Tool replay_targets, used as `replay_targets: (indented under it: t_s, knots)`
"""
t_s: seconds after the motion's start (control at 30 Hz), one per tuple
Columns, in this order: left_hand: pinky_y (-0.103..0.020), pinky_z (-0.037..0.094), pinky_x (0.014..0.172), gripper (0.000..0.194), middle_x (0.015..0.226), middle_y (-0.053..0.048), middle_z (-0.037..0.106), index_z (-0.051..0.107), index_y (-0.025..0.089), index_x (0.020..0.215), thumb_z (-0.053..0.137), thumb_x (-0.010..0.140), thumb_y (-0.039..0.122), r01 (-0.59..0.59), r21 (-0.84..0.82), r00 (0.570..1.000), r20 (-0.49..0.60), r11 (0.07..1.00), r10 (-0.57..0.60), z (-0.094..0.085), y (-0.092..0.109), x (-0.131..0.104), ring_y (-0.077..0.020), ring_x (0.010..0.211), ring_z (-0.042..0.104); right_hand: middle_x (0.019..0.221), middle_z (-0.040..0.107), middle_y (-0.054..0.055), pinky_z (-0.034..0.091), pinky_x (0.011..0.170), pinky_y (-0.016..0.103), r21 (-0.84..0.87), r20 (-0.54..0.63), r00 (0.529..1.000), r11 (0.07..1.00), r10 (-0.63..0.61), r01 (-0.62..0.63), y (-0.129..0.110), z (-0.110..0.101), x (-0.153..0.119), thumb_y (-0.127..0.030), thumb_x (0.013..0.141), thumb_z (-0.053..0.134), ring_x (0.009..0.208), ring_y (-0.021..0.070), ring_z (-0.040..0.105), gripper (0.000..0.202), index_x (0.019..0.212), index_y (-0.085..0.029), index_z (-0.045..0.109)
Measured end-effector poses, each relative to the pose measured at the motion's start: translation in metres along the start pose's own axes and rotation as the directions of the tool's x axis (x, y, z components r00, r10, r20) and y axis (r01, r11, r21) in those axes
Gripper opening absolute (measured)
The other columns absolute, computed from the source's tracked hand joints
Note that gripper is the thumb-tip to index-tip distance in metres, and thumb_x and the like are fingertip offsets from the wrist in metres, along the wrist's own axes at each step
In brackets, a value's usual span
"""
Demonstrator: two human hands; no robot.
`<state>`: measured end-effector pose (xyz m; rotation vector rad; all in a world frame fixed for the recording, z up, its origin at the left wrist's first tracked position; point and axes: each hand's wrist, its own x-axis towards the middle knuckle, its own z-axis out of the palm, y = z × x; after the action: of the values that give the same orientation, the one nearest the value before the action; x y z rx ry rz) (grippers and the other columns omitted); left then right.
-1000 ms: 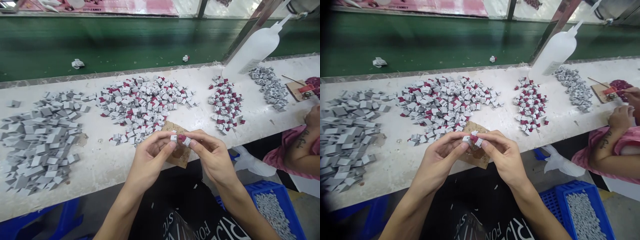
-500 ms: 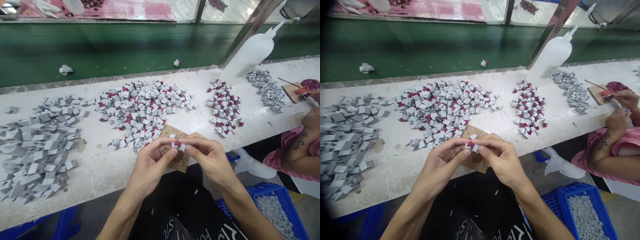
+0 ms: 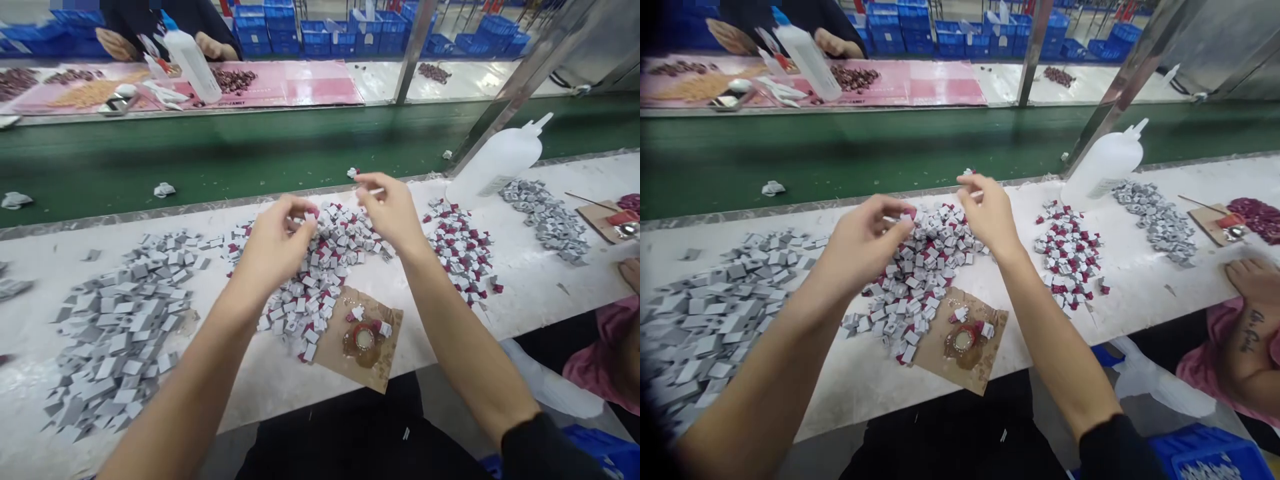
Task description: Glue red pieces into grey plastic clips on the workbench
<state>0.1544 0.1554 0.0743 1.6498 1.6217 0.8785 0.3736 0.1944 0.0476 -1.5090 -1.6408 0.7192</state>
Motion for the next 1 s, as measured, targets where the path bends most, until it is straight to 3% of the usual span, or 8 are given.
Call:
replay_targets:
  t_s: [0.13,0.23,0.33,0.4,0.53,0.7,0.87,1.0]
  knots:
    - [-0.050,0.058,0.114,0.011,0.120,-0.015,0.084,0.077,0.020,0.101,0.073,0.095,0.012,0.080,0.155,0.996,-0.060,0.985,-0.072,0.024,-0.010,0.096,-0.0332,0.120,0.077,0.176,0.059,0.015,0.045,0.132,0.061,-0.264,-0.007,1.000,0.964,0.029,-0.030,0.022,0.034,0.094,0.002,0.105,0.047,0.160,0.0370,0.054,0.063,0.156,-0.022,0.076]
    - [-0.048,0.057,0.117,0.016,0.111,-0.011,0.084,0.076,0.016,0.095,0.067,0.107,0.024,0.103,0.147,0.993,-0.068,0.984,-0.094,0.047,-0.023,0.146,-0.0259,0.119,0.079,0.172,0.065,0.014,0.040,0.134,0.067,-0.270,0.060,0.997,0.962,0.048,-0.031,0.034,0.050,0.128,-0.001,0.102,0.063,0.162,0.0414,0.050,0.048,0.138,-0.024,0.085]
    - [-0.044,0.063,0.108,0.037,0.107,-0.007,0.083,0.077,0.013,0.099,0.068,0.116,0.046,0.094,0.102,0.995,-0.052,0.990,-0.089,0.060,-0.034,0.176,-0.0196,0.105,0.081,0.155,0.074,0.015,0.049,0.129,0.065,-0.235,0.060,0.993,0.968,0.101,-0.085,0.043,0.053,0.138,-0.025,0.109,0.078,0.150,0.0379,0.063,0.021,0.129,-0.021,0.083]
    - [-0.042,0.065,0.105,0.045,0.108,-0.007,0.083,0.079,0.013,0.103,0.062,0.119,0.052,0.066,0.062,0.997,-0.038,0.996,-0.063,0.063,-0.039,0.187,-0.0177,0.101,0.081,0.149,0.075,0.013,0.060,0.119,0.059,-0.159,0.032,0.990,0.979,0.134,-0.127,0.047,0.049,0.135,-0.039,0.111,0.082,0.137,0.0332,0.072,0.032,0.135,-0.019,0.078]
    - [-0.046,0.066,0.105,0.036,0.127,-0.010,0.079,0.078,0.012,0.125,0.068,0.117,0.046,-0.008,-0.013,0.999,-0.037,1.000,0.007,0.060,-0.036,0.192,-0.0233,0.114,0.079,0.127,0.081,0.013,0.069,0.097,0.046,0.115,0.024,0.989,0.982,0.145,-0.147,0.046,0.030,0.102,-0.033,0.106,0.081,0.111,0.0265,0.080,0.030,0.131,-0.016,0.080]
    - [-0.053,0.057,0.116,0.019,0.137,-0.013,0.077,0.077,0.015,0.122,0.062,0.116,0.024,-0.080,-0.087,0.996,-0.054,0.993,0.075,0.049,-0.008,0.145,-0.0287,0.133,0.072,0.108,0.085,0.008,0.069,0.083,0.037,0.450,0.037,0.995,0.888,0.092,-0.099,0.032,0.001,0.027,-0.053,0.090,0.092,0.094,0.0213,0.079,0.042,0.116,-0.022,0.085]
    - [-0.044,0.063,0.108,0.019,0.129,-0.010,0.083,0.079,0.022,0.125,0.070,0.109,0.024,-0.234,-0.323,0.952,0.113,0.917,0.283,0.040,0.016,0.025,-0.0248,0.120,0.077,0.108,0.087,0.006,0.072,0.089,0.037,0.688,0.023,0.991,0.717,0.129,-0.109,0.006,-0.013,-0.042,-0.058,0.082,0.101,0.094,0.0200,0.082,0.046,0.111,-0.025,0.087]
    - [-0.037,0.064,0.101,0.013,0.117,-0.006,0.084,0.081,0.023,0.118,0.078,0.105,0.025,-0.228,-0.502,0.953,0.061,0.835,0.297,0.039,0.013,-0.057,-0.0213,0.109,0.078,0.102,0.087,0.004,0.073,0.080,0.034,0.745,0.050,0.983,0.649,0.177,-0.154,-0.018,-0.016,-0.096,-0.050,0.083,0.106,0.077,0.0170,0.080,0.034,0.103,-0.026,0.092]
